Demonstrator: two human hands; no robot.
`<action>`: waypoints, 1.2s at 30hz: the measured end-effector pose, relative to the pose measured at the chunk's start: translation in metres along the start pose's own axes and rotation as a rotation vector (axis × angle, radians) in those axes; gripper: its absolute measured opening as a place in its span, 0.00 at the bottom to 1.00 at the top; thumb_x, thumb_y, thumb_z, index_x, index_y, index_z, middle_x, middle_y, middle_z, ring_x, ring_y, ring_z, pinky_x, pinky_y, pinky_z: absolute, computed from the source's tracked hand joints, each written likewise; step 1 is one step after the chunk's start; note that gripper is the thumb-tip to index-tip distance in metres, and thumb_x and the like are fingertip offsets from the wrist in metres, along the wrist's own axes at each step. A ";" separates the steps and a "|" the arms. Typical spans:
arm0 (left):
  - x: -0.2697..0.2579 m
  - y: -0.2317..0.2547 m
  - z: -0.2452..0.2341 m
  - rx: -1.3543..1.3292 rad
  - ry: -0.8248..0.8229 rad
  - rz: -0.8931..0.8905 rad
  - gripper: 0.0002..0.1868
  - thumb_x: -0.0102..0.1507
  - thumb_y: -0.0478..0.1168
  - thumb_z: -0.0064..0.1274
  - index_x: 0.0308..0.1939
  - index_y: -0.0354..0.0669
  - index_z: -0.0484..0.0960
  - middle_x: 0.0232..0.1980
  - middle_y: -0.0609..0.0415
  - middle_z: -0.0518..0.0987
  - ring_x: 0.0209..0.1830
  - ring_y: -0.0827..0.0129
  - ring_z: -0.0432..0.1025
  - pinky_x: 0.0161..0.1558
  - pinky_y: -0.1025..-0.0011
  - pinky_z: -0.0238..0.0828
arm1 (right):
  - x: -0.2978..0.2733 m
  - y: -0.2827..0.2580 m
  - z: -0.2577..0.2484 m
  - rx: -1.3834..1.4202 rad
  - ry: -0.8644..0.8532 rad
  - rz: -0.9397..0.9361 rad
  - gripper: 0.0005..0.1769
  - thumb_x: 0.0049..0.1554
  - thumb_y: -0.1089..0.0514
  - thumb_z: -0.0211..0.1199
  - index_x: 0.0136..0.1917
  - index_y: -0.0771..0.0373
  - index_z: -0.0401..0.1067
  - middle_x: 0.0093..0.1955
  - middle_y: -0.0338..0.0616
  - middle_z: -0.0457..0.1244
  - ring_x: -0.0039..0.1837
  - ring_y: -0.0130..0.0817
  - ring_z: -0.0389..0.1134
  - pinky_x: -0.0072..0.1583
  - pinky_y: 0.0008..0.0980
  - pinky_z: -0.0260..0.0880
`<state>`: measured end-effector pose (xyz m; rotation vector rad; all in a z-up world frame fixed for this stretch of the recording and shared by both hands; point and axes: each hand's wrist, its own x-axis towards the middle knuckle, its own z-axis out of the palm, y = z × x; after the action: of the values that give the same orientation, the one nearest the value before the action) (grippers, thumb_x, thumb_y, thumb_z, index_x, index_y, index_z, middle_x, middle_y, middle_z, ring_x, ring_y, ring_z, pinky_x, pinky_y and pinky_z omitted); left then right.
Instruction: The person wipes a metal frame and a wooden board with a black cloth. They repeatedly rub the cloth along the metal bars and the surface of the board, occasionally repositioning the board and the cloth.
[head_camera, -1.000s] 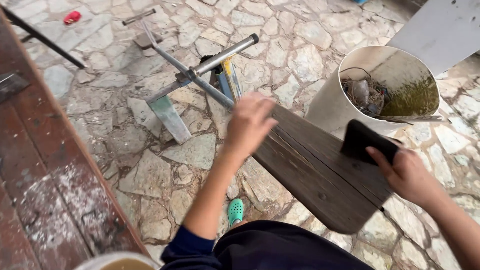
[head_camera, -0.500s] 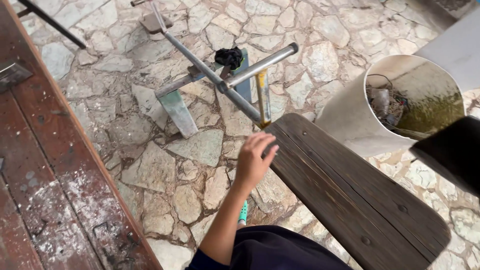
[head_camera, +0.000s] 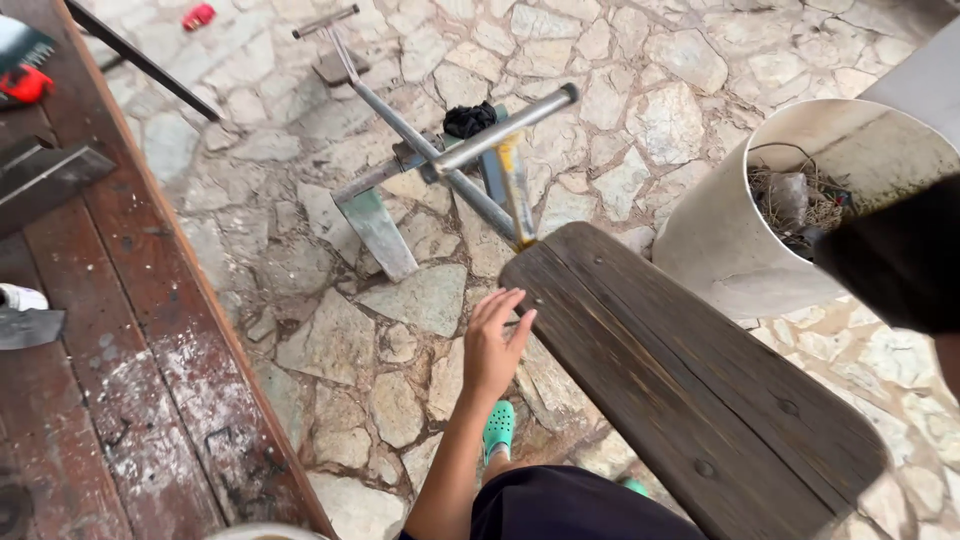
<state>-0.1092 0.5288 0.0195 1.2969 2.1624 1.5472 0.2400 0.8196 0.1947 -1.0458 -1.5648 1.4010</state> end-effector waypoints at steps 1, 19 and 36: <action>-0.004 0.011 0.003 -0.034 0.023 -0.044 0.18 0.67 0.44 0.57 0.57 0.39 0.82 0.56 0.40 0.82 0.63 0.49 0.73 0.67 0.52 0.64 | -0.003 -0.002 0.008 0.049 -0.017 0.003 0.39 0.68 0.29 0.44 0.82 0.52 0.54 0.81 0.38 0.54 0.81 0.33 0.56 0.82 0.42 0.54; -0.171 0.264 0.122 -0.457 0.907 -0.617 0.37 0.64 0.64 0.34 0.72 0.49 0.66 0.77 0.51 0.68 0.79 0.63 0.60 0.74 0.59 0.54 | 0.064 0.078 -0.166 0.881 -0.065 0.484 0.29 0.65 0.42 0.51 0.70 0.62 0.70 0.69 0.53 0.68 0.71 0.48 0.70 0.73 0.48 0.68; -0.271 0.157 0.136 -0.935 1.043 -0.293 0.37 0.73 0.48 0.42 0.83 0.42 0.50 0.84 0.45 0.55 0.67 0.72 0.66 0.53 0.74 0.71 | 0.244 0.102 -0.111 0.898 -0.325 0.709 0.26 0.61 0.44 0.59 0.66 0.61 0.73 0.67 0.53 0.67 0.70 0.49 0.67 0.73 0.49 0.61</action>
<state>0.2187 0.4353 0.0042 -0.1808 1.3649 2.8722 0.2633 1.0925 0.1092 -0.8250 -0.5505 2.5162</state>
